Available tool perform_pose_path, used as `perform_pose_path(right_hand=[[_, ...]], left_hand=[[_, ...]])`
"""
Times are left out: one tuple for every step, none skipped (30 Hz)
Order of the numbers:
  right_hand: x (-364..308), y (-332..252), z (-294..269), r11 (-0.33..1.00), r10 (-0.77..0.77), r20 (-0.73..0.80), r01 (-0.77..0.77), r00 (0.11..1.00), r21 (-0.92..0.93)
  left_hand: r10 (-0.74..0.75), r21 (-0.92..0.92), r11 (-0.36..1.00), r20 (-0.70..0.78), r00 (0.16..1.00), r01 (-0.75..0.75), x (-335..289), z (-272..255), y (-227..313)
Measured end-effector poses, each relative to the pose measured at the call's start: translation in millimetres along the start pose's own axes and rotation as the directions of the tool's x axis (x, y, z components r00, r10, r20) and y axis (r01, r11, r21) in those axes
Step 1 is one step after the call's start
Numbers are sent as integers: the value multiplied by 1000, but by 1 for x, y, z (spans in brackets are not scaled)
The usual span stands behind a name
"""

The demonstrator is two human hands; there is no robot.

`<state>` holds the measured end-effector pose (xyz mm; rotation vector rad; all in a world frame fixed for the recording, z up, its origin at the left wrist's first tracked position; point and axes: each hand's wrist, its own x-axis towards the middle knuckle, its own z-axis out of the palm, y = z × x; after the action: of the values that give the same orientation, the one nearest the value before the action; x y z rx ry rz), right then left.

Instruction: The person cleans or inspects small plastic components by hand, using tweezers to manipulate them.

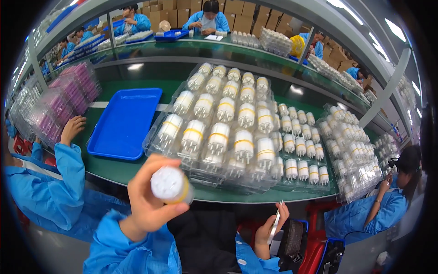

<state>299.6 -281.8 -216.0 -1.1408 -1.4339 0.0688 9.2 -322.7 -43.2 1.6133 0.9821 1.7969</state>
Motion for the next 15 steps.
perform_pose_path(right_hand=[[-1,-8,1,999,33,-32,-31,999,33],[-1,-14,2,1000,16,13,-16,1000,-26],[0,-21,5,999,24,35,-22,999,-40],[3,-30,9,989,68,141,-85,988,123],[6,-37,15,947,98,252,-168,963,275],[6,-47,25,890,120,271,-224,955,398],[6,-58,34,784,171,329,-330,929,526],[7,-71,38,683,212,441,-455,872,571],[12,-82,42,565,235,549,-573,802,594],[15,-94,45,568,239,566,-586,789,578],[17,-105,48,496,236,642,-659,729,565],[20,-114,49,424,229,710,-725,666,543],[22,-120,49,430,238,717,-733,655,527],[25,-125,50,477,162,698,-675,697,564],[28,-129,50,518,84,676,-611,732,598]], left_hand=[[-70,-77,995,-90,994,63,-20,-4,-7],[-130,-169,979,-111,985,111,-33,-7,-14],[-155,-178,975,-119,981,132,-40,-7,-22],[-268,-284,934,-146,952,219,-48,-6,-27],[-378,-389,874,-163,911,293,-57,-6,-34],[-350,-339,891,-91,932,302,-61,-10,-41],[-349,-351,885,-67,935,306,-63,-12,-47],[-333,-284,910,-61,941,304,-66,-15,-53],[-315,-214,931,-56,947,297,-68,-18,-58],[-324,-210,928,-52,945,306,-71,-20,-58],[-339,-218,923,-63,939,318,-72,-22,-58],[-302,-160,943,-30,953,293,-74,-25,-57],[-265,-102,959,9,964,265,-77,-25,-57],[-277,-111,956,-37,960,272,-81,-23,-58],[-291,-124,951,-39,956,284,-83,-22,-59]])
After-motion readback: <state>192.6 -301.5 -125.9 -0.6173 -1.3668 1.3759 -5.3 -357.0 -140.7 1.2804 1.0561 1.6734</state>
